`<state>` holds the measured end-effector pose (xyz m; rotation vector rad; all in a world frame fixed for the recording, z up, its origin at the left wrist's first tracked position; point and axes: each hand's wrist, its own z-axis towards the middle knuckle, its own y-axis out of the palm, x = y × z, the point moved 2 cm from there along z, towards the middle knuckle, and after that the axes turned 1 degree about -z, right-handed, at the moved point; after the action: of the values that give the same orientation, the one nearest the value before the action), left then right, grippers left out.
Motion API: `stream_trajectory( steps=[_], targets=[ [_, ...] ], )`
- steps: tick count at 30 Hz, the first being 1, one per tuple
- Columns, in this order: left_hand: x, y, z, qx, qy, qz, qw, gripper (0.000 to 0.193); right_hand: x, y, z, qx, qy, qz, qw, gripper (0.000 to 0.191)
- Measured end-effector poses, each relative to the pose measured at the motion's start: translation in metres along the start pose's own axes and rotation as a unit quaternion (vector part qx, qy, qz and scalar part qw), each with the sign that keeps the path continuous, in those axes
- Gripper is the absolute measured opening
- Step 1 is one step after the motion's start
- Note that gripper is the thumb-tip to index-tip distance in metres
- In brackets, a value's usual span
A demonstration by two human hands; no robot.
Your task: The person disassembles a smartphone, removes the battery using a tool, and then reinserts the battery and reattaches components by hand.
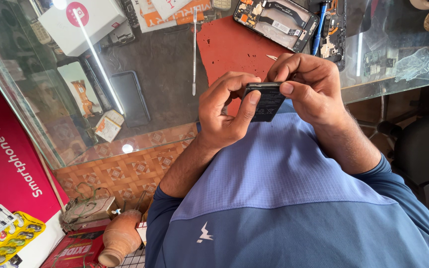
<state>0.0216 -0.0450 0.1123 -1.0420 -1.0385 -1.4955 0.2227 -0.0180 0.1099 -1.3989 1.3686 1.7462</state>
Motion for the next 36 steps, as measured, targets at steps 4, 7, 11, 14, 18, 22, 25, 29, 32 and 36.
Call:
stream_trajectory(
  steps=[4, 7, 11, 14, 18, 22, 25, 29, 32, 36],
  targets=[
    [-0.002, 0.000, 0.000, 0.000, 0.001, -0.008, 1.000, 0.015, -0.001, 0.000, -0.001, 0.006, -0.008, -0.014, 1.000, 0.012],
    [-0.003, 0.001, 0.000, -0.002, 0.002, -0.008, 1.000, 0.015, -0.001, -0.001, -0.001, 0.020, -0.019, -0.052, 0.998, 0.012],
    [-0.003, 0.001, 0.002, -0.011, 0.011, -0.007, 1.000, 0.017, 0.000, -0.003, -0.001, 0.033, -0.041, -0.075, 0.996, 0.014],
    [-0.001, 0.001, 0.002, -0.014, 0.007, -0.005, 1.000, 0.020, 0.000, -0.004, -0.001, 0.033, -0.050, -0.076, 0.995, 0.015],
    [0.001, 0.000, 0.003, -0.014, 0.004, 0.004, 1.000, 0.018, -0.002, -0.002, 0.000, 0.028, -0.031, -0.083, 0.996, 0.014],
    [0.000, -0.002, 0.002, -0.004, -0.014, -0.021, 1.000, 0.012, -0.007, 0.003, 0.000, -0.004, -0.010, -0.044, 0.999, 0.017],
    [0.001, -0.002, 0.001, -0.002, -0.014, -0.031, 0.999, 0.012, -0.009, 0.005, 0.001, -0.008, -0.006, -0.076, 0.997, 0.015],
    [0.007, -0.001, 0.001, -0.011, -0.007, 0.008, 1.000, 0.012, -0.007, 0.003, 0.001, 0.008, -0.019, -0.132, 0.991, 0.010],
    [0.010, 0.001, 0.004, -0.017, 0.030, 0.050, 0.998, 0.013, -0.007, 0.002, -0.001, 0.022, -0.034, -0.158, 0.987, 0.009],
    [0.012, 0.003, 0.005, -0.022, 0.050, 0.068, 0.996, 0.014, -0.007, 0.004, 0.000, 0.020, -0.043, -0.144, 0.989, 0.009]
  ],
)
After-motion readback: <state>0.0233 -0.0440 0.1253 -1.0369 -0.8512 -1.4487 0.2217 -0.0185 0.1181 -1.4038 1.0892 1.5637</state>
